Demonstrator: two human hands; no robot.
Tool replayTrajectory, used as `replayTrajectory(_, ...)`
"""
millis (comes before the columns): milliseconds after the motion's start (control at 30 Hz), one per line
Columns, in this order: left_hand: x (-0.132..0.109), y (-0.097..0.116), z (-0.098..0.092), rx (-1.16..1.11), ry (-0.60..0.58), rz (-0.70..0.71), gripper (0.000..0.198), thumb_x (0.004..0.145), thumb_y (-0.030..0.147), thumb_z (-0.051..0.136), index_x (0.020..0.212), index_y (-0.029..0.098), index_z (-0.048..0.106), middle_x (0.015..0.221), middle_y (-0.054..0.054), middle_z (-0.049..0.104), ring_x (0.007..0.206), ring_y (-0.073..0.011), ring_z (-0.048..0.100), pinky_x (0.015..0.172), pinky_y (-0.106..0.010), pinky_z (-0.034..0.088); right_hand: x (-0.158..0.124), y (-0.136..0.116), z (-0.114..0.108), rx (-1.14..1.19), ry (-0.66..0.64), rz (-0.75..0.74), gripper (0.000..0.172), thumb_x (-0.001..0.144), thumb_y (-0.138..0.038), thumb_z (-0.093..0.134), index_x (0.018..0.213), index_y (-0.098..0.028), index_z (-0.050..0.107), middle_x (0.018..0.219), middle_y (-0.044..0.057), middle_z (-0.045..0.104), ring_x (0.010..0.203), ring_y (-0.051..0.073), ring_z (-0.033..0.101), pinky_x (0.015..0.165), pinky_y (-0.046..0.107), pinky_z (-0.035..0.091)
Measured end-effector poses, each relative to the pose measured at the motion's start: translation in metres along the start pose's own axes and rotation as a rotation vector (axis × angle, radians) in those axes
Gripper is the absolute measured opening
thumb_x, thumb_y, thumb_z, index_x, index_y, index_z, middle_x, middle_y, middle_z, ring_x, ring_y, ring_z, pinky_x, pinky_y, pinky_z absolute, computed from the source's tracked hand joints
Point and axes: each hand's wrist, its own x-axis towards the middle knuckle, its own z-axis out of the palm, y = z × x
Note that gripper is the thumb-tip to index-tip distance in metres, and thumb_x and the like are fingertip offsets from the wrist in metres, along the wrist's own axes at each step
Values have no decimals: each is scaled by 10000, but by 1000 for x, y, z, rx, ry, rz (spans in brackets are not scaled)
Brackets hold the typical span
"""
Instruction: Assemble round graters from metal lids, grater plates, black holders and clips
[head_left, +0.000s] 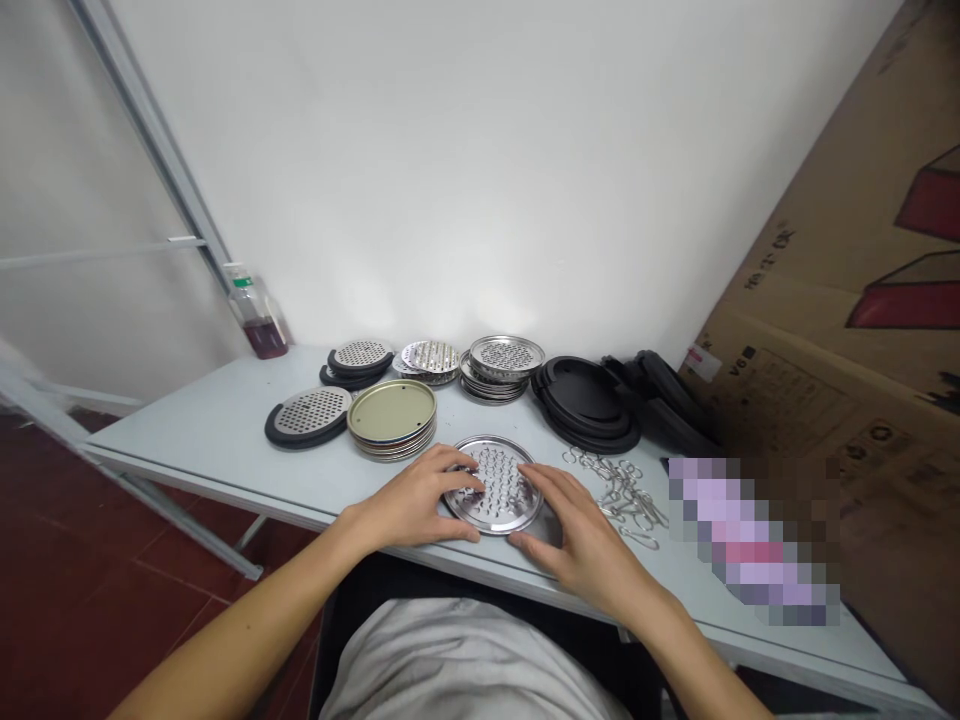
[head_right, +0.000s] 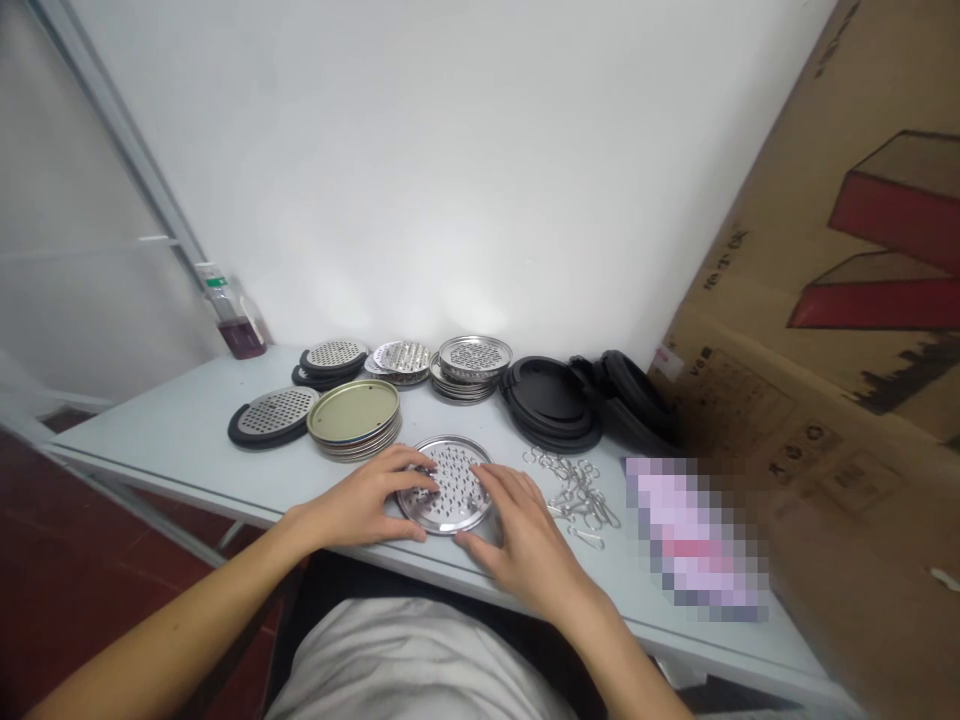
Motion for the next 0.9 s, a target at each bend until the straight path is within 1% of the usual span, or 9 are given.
replayTrajectory(233, 1, -1, -2, -55, -20, -6, 512, 688, 457, 854, 1142, 273, 705, 1294, -74, 595, 1238, -264, 510, 1079, -415, 414, 1, -1, -1, 26, 2, 54, 758, 821, -399, 711, 1473, -305, 335, 1466, 95, 468, 1361, 295, 423, 1124, 513, 388)
replayTrajectory(333, -1, 0, -4, -78, -50, 5, 514, 686, 452, 858, 1143, 277, 701, 1292, -68, 590, 1240, -255, 511, 1085, -398, 409, 1, -2, -2, 11, -7, 44, 823, 784, -423, 744, 1487, -310, 331, 1502, 94, 434, 1388, 307, 388, 1133, 515, 376)
replayTrajectory(400, -2, 2, -4, -84, -63, 4, 520, 683, 462, 857, 1143, 279, 695, 1325, -69, 563, 1258, -255, 501, 1095, -394, 400, 1, -2, -2, 1, -25, 5, 861, 772, -442, 752, 1502, -302, 319, 1527, 98, 416, 1425, 311, 344, 1161, 525, 333)
replayTrajectory(467, -3, 5, -5, -82, -78, -1, 538, 670, 487, 857, 1135, 276, 689, 1381, -75, 516, 1288, -266, 477, 1107, -400, 389, 1, -2, -2, -9, -57, -34, 896, 762, -481, 755, 1515, -298, 304, 1537, 101, 418, 1448, 314, 319, 1193, 558, 254)
replayTrajectory(567, -1, 10, -5, -74, -85, -7, 511, 670, 514, 847, 1083, 258, 688, 1391, -84, 506, 1289, -283, 471, 1096, -410, 394, 1, -3, -3, -10, -104, -48, 938, 746, -546, 752, 1523, -308, 284, 1536, 96, 432, 1449, 312, 328, 1210, 589, 161)
replayTrajectory(633, 3, 12, -5, -77, -58, -18, 423, 735, 500, 804, 1044, 240, 680, 1307, -83, 568, 1233, -266, 508, 1063, -393, 419, 1, -3, -3, -2, -115, -37, 940, 742, -569, 746, 1521, -316, 286, 1535, 96, 433, 1445, 311, 339, 1207, 591, 161)
replayTrajectory(733, 13, 10, 1, -78, 53, -55, 312, 853, 452, 707, 1053, 219, 653, 1166, -72, 636, 1144, -235, 553, 1023, -367, 443, 1, -3, -4, 3, -118, -21, 923, 749, -572, 738, 1519, -328, 291, 1538, 94, 428, 1440, 310, 349, 1203, 592, 165)
replayTrajectory(833, 26, 0, 12, -41, 170, -85, 287, 898, 388, 663, 1123, 210, 646, 1194, -82, 628, 1166, -238, 541, 1045, -384, 428, 1, -4, -4, -1, -118, -18, 933, 749, -561, 740, 1526, -333, 277, 1551, 87, 409, 1441, 306, 347, 1206, 582, 162)
replayTrajectory(900, 35, -7, 21, -14, 207, -100, 224, 932, 305, 612, 1125, 206, 664, 1209, -85, 632, 1177, -238, 537, 1053, -392, 420, 2, -5, -5, -12, -130, -24, 955, 735, -556, 753, 1529, -329, 273, 1556, 82, 403, 1447, 302, 333, 1209, 572, 164)
